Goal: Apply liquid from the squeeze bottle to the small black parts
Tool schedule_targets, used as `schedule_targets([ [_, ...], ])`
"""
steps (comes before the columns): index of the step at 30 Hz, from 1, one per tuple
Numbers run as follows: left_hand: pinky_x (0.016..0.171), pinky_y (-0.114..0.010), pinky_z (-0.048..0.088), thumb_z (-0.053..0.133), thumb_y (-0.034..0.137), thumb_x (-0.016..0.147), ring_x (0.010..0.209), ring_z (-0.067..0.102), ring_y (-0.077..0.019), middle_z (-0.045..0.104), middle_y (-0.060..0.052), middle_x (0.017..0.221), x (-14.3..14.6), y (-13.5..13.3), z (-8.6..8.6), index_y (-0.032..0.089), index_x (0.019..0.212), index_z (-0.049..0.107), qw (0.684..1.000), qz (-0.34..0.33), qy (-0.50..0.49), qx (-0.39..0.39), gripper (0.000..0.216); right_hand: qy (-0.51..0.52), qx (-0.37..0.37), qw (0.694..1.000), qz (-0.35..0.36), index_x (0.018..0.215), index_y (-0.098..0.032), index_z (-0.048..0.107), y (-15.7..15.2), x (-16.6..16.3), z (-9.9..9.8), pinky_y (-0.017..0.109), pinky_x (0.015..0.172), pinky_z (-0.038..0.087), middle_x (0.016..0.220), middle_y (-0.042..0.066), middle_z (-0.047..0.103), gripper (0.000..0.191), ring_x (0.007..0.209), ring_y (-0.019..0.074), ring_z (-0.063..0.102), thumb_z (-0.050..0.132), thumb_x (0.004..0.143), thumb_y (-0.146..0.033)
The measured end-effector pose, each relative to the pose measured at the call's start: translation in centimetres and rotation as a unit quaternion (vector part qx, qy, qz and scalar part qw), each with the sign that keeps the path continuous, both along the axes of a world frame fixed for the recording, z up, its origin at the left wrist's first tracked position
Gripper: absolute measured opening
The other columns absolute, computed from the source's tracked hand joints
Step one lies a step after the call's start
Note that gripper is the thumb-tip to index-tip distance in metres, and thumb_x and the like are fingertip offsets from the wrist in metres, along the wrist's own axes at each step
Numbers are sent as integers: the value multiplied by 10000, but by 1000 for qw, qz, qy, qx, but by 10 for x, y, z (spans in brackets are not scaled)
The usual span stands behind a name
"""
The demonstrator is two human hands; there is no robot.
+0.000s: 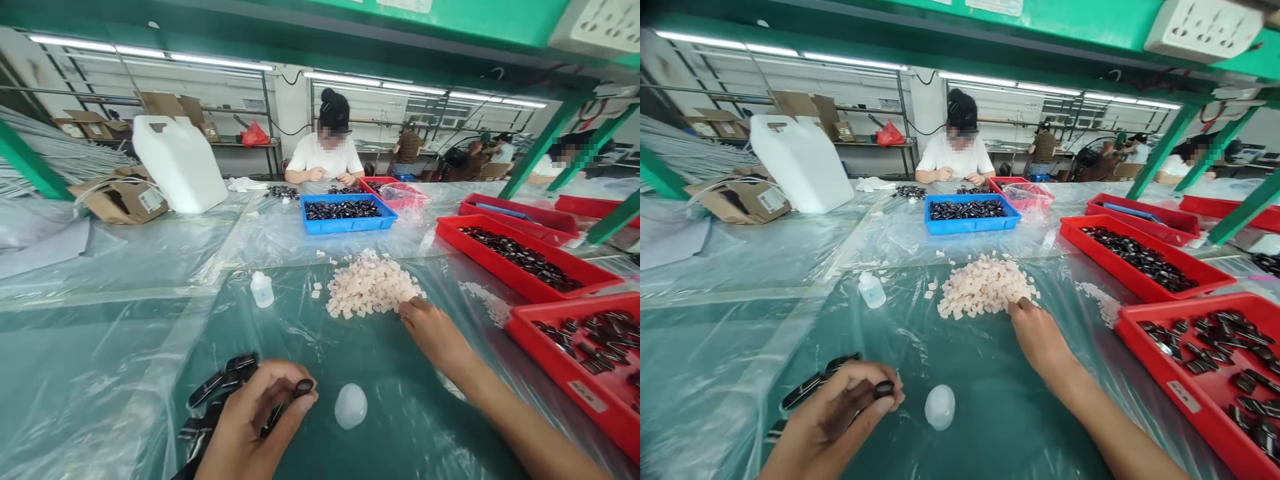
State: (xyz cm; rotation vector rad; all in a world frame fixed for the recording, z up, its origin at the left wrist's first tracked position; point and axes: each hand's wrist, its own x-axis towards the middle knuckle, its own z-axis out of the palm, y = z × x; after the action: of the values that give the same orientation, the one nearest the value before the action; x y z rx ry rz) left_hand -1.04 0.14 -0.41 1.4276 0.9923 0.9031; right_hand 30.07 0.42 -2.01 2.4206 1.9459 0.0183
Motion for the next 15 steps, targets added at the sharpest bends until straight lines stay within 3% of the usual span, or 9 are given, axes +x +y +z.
schedule_targets([
  [3, 768, -226, 584, 728, 482, 937, 857, 728, -199, 730, -2, 918, -1, -1, -1, 294, 897, 707, 1000, -11, -17, 24, 193, -30, -9, 999, 20, 1048, -140, 673, -4, -3, 1, 296, 725, 586, 1090, 38, 686, 86, 798, 131, 667, 629, 989, -97],
  [7, 774, -218, 578, 680, 358, 977, 864, 717, -187, 720, 6, 939, -3, -2, -3, 318, 924, 701, 999, -22, -31, 36, 70, -30, 0, 998, 63, 1006, -114, 684, -6, -6, 2, 257, 600, 485, 1089, 79, 663, 433, 718, 137, 646, 464, 796, 195],
  [10, 741, -220, 573, 665, 348, 981, 854, 708, -189, 719, 15, 947, -5, -2, -4, 348, 937, 699, 999, -32, -27, 24, 56, 0, 26, 995, 92, 948, -100, 699, -7, -6, 0, 281, 546, 429, 1065, 136, 658, 537, 701, 177, 666, 377, 685, 240],
  [13, 732, -231, 566, 660, 353, 978, 850, 706, -198, 722, 16, 948, -4, -3, -3, 357, 934, 696, 999, -38, -25, 27, 56, 61, 64, 989, 116, 893, -119, 701, -10, -9, 4, 309, 557, 491, 962, 138, 681, 408, 684, 214, 690, 407, 820, 154],
  [15, 706, -223, 544, 658, 346, 977, 832, 698, -194, 721, 16, 932, -3, -4, -2, 357, 932, 705, 998, -43, -21, 35, 66, 119, 86, 977, 155, 936, -167, 700, -17, -18, 13, 314, 646, 575, 962, 104, 710, 288, 763, 212, 722, 468, 955, 4],
])
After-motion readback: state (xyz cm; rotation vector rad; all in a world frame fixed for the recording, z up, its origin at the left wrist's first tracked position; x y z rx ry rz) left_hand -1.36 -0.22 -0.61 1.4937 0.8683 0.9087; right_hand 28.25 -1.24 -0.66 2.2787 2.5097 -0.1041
